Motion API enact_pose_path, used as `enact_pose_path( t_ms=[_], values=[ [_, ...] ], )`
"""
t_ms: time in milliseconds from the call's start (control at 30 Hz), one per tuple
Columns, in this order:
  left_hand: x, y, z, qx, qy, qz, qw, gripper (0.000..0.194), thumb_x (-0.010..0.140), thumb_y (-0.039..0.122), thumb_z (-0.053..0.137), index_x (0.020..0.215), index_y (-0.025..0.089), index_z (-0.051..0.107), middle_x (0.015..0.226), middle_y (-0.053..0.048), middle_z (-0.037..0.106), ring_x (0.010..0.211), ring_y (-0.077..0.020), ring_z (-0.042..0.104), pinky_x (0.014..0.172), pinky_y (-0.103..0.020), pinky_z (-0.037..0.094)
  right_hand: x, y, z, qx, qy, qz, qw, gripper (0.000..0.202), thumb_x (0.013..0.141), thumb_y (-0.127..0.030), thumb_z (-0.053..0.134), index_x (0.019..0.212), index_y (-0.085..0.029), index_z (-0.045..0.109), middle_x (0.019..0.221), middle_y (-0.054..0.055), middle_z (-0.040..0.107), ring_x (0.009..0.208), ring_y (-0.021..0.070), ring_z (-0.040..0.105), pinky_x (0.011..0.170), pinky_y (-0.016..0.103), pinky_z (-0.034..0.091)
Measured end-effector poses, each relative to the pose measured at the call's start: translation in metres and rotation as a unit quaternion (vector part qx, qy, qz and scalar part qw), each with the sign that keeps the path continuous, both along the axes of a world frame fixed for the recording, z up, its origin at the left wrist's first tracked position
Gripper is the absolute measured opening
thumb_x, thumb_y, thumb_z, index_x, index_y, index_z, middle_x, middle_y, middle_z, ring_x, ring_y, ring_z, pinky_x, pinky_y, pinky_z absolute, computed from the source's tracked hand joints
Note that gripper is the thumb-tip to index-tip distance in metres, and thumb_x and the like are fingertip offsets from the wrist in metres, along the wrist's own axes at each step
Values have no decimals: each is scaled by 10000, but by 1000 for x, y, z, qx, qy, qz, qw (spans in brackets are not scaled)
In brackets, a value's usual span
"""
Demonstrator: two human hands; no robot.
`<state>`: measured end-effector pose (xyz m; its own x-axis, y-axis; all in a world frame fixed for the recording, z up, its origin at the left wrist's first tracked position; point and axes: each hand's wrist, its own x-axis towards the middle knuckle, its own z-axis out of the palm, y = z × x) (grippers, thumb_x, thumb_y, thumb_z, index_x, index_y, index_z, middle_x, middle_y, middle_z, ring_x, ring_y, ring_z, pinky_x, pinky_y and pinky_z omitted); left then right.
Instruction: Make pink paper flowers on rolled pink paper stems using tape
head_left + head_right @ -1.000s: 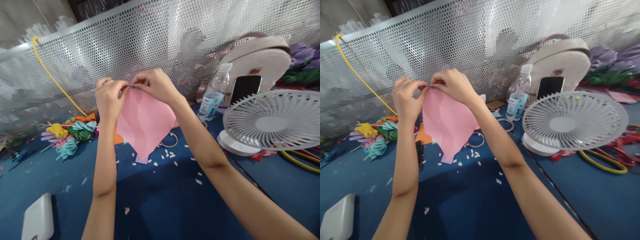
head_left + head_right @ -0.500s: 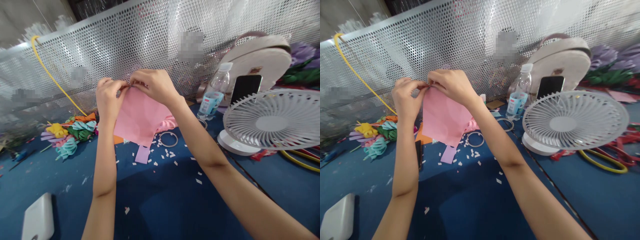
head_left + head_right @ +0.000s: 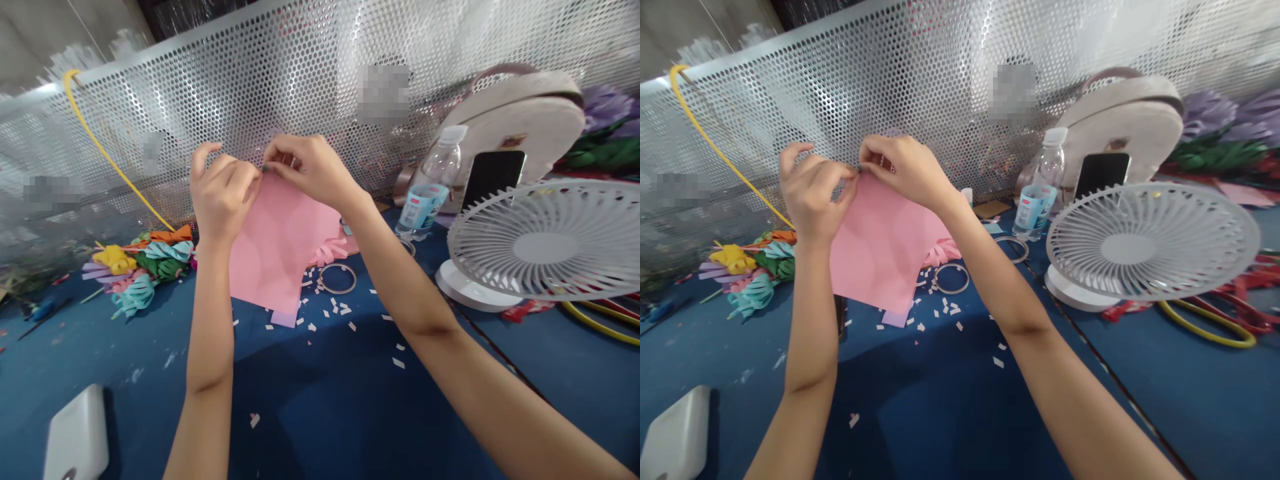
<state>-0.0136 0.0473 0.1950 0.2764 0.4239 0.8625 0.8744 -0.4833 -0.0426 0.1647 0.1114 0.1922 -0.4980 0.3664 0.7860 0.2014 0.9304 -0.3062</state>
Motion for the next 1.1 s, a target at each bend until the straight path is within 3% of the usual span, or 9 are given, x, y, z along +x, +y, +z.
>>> enact_pose_path(
  t_ms=[200, 333, 467, 600, 800, 1100],
  values=[
    [5, -1, -2, 13, 12, 12, 1000, 287, 941, 256, 512, 658, 294, 545, 660, 17, 611, 797, -215, 577, 1105, -533, 270, 1, 0, 0, 9, 7, 5, 1000, 143, 890, -268, 482, 882, -222, 617, 914, 20, 653, 829, 149, 553, 733, 290, 410],
    [7, 0, -2, 16, -81, -55, 995, 151, 815, 176, 686, 708, 254, 613, 729, 16, 651, 800, -198, 592, 1003, -463, 385, 3, -3, 1, 55, -6, -28, 998, 120, 919, -226, 478, 935, -212, 595, 941, 16, 646, 864, 160, 565, 735, 274, 420],
    [7, 4, -3, -68, -244, -173, 952, 138, 722, 126, 758, 742, 197, 641, 747, 6, 668, 714, -153, 627, 704, -317, 494, 5, -11, 3, 106, -22, -67, 992, 140, 961, -249, 478, 943, -251, 617, 967, 8, 662, 874, 153, 568, 753, 270, 407],
    [5, 9, -5, -129, -333, -214, 909, 220, 658, 238, 843, 728, 193, 639, 690, 21, 669, 649, -129, 626, 627, -280, 482, 5, -16, 3, 135, -37, -95, 985, 196, 993, -288, 443, 979, -242, 632, 1002, 15, 662, 894, 167, 575, 744, 298, 395],
    [5, 8, -5, -84, -291, -199, 932, 99, 745, 132, 746, 781, 213, 702, 783, 8, 718, 735, -140, 670, 703, -284, 518, 5, -8, 3, 52, -37, -51, 997, 152, 945, -266, 521, 1014, -210, 645, 966, 18, 671, 874, 150, 581, 775, 290, 403],
    [4, 11, -7, -48, -273, -163, 947, 106, 782, 84, 688, 812, 181, 718, 821, 1, 737, 769, -135, 681, 748, -282, 538, -4, 12, -4, -43, -2, 46, 998, 115, 888, -163, 561, 807, -132, 636, 729, -14, 583, 697, 89, 481, 682, 246, 363]
  ],
)
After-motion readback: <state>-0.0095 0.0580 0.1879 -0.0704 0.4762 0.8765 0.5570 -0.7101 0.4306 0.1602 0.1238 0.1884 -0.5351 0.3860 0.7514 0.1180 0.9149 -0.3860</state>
